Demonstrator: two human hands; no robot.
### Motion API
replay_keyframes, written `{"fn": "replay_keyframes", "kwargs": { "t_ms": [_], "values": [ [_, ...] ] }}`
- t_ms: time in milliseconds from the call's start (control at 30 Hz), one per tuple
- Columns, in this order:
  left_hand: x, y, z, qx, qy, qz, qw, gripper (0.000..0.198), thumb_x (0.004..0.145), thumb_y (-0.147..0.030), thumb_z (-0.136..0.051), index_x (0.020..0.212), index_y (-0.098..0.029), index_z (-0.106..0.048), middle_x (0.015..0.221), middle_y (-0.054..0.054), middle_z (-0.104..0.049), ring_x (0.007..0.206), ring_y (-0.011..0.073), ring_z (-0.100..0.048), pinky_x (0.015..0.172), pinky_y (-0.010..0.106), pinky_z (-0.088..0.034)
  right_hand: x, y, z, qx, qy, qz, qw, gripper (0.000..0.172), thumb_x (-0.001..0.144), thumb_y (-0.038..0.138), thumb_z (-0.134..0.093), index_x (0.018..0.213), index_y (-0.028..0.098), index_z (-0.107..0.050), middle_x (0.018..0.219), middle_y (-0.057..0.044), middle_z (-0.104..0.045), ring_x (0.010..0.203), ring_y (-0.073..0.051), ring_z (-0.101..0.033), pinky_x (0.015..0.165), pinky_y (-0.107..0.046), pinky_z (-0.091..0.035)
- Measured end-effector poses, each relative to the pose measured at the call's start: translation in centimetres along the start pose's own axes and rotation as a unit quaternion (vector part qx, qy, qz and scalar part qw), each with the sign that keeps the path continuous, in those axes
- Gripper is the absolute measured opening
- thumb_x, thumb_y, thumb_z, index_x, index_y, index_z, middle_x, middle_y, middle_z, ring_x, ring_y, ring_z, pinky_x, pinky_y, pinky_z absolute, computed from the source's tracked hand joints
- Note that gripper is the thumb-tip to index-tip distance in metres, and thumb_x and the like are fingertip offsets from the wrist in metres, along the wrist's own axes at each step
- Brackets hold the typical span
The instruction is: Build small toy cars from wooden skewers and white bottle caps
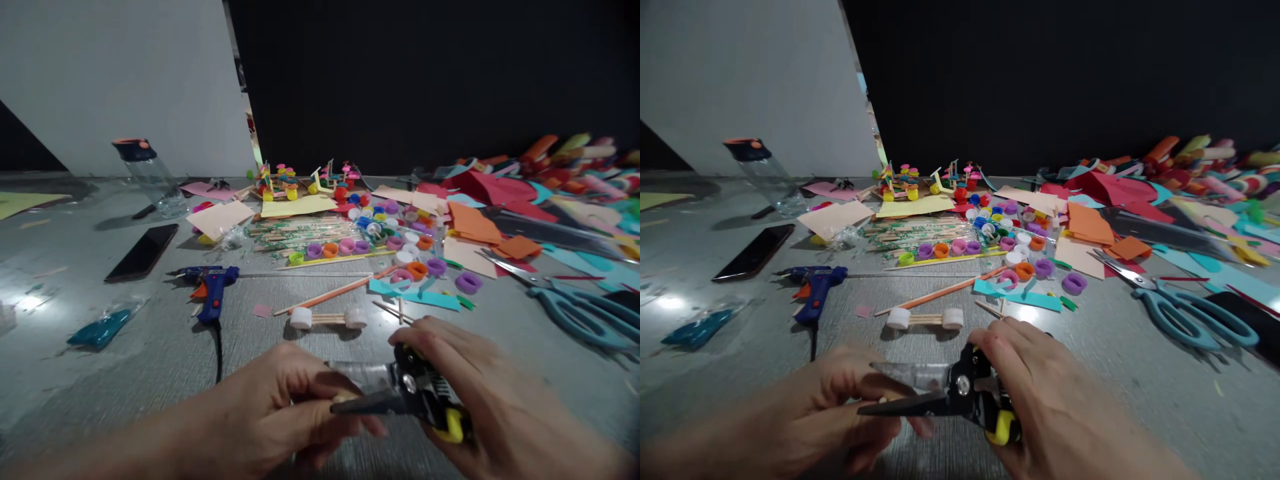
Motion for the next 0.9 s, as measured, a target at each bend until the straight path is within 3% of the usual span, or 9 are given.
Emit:
{"fn": "replay_keyframes", "kwargs": {
  "t_ms": [200, 400, 467, 567, 633, 700, 767, 900],
  "values": [
    [0.1, 0.3, 0.4, 0.015, 0.019, 0.020, 1.000, 0.040, 0.101, -0.045, -0.049, 0.105, -0.016, -0.077, 0.063, -0.004, -0.044, 0.054, 0.0080, -0.042, 0.053, 0.019, -0.038, 0.1, 0.4, -0.3, 0.031, -0.001, 0.012, 0.999, 0.065, 0.065, 0.011, -0.052, 0.128, 0.024, -0.040, 0.105, -0.011, -0.070, 0.089, -0.026, -0.069, 0.067, -0.032, -0.060],
    [0.2, 0.0, 0.5, 0.025, 0.037, 0.020, 0.999, 0.045, 0.099, -0.051, -0.050, 0.106, -0.015, -0.076, 0.062, -0.003, -0.048, 0.053, 0.0080, -0.043, 0.051, 0.019, -0.035, -0.4, 0.2, -0.5, 0.053, -0.002, 0.000, 0.999, 0.061, 0.070, 0.016, -0.053, 0.129, 0.025, -0.040, 0.107, -0.010, -0.070, 0.090, -0.026, -0.070, 0.068, -0.032, -0.061],
    [0.3, -0.1, 0.5, 0.033, 0.034, 0.001, 0.999, 0.045, 0.099, -0.049, -0.050, 0.092, -0.013, -0.075, 0.061, -0.003, -0.048, 0.054, 0.0078, -0.042, 0.052, 0.019, -0.035, -0.4, 0.3, -0.5, 0.061, -0.001, 0.005, 0.998, 0.059, 0.071, 0.017, -0.052, 0.128, 0.026, -0.040, 0.108, -0.010, -0.070, 0.089, -0.025, -0.070, 0.066, -0.031, -0.061],
    [0.5, -0.4, 0.5, 0.068, 0.025, -0.032, 0.997, 0.050, 0.100, -0.048, -0.049, 0.064, -0.014, -0.058, 0.057, -0.003, -0.046, 0.053, 0.0077, -0.040, 0.051, 0.020, -0.032, -0.2, 0.5, -0.4, 0.072, -0.007, 0.011, 0.997, 0.056, 0.071, 0.016, -0.051, 0.125, 0.026, -0.042, 0.106, -0.009, -0.071, 0.086, -0.024, -0.070, 0.065, -0.031, -0.060],
    [0.5, -0.5, 0.5, 0.081, 0.018, -0.041, 0.996, 0.050, 0.100, -0.044, -0.050, 0.060, -0.015, -0.051, 0.056, -0.003, -0.046, 0.053, 0.0079, -0.041, 0.052, 0.020, -0.032, -0.1, 0.5, -0.3, 0.073, -0.016, 0.012, 0.997, 0.054, 0.071, 0.015, -0.050, 0.123, 0.025, -0.043, 0.103, -0.009, -0.071, 0.083, -0.023, -0.070, 0.065, -0.031, -0.060],
    [0.5, -0.5, 0.4, 0.083, 0.011, -0.037, 0.996, 0.044, 0.100, -0.037, -0.051, 0.063, -0.014, -0.057, 0.057, -0.004, -0.046, 0.054, 0.0079, -0.042, 0.053, 0.020, -0.033, -0.2, 0.5, -0.3, 0.067, -0.022, 0.008, 0.997, 0.050, 0.070, 0.014, -0.049, 0.119, 0.024, -0.045, 0.098, -0.008, -0.071, 0.080, -0.023, -0.070, 0.064, -0.031, -0.059],
    [0.4, -0.2, 0.3, 0.064, 0.009, -0.024, 0.998, 0.035, 0.099, -0.034, -0.053, 0.078, -0.013, -0.070, 0.060, -0.004, -0.047, 0.055, 0.0076, -0.042, 0.053, 0.019, -0.034, -0.3, 0.5, -0.3, 0.054, -0.021, 0.004, 0.998, 0.047, 0.069, 0.013, -0.047, 0.114, 0.024, -0.046, 0.095, -0.008, -0.071, 0.077, -0.022, -0.069, 0.062, -0.031, -0.059],
    [0.4, 0.7, 0.0, 0.000, 0.006, -0.018, 1.000, 0.038, 0.097, -0.045, -0.057, 0.112, -0.016, -0.076, 0.065, -0.003, -0.047, 0.056, 0.0074, -0.043, 0.053, 0.019, -0.036, -0.4, 0.4, -0.5, 0.035, -0.016, 0.001, 0.999, 0.042, 0.068, 0.013, -0.047, 0.108, 0.024, -0.046, 0.091, -0.008, -0.071, 0.071, -0.021, -0.069, 0.056, -0.029, -0.057]
  ]
}}
Point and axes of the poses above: each hand's wrist, its own x-axis towards the middle knuckle, its own z-axis out of the back of the hand, y = z × x, the point moved 5 cm from there along x, towards the middle knuckle
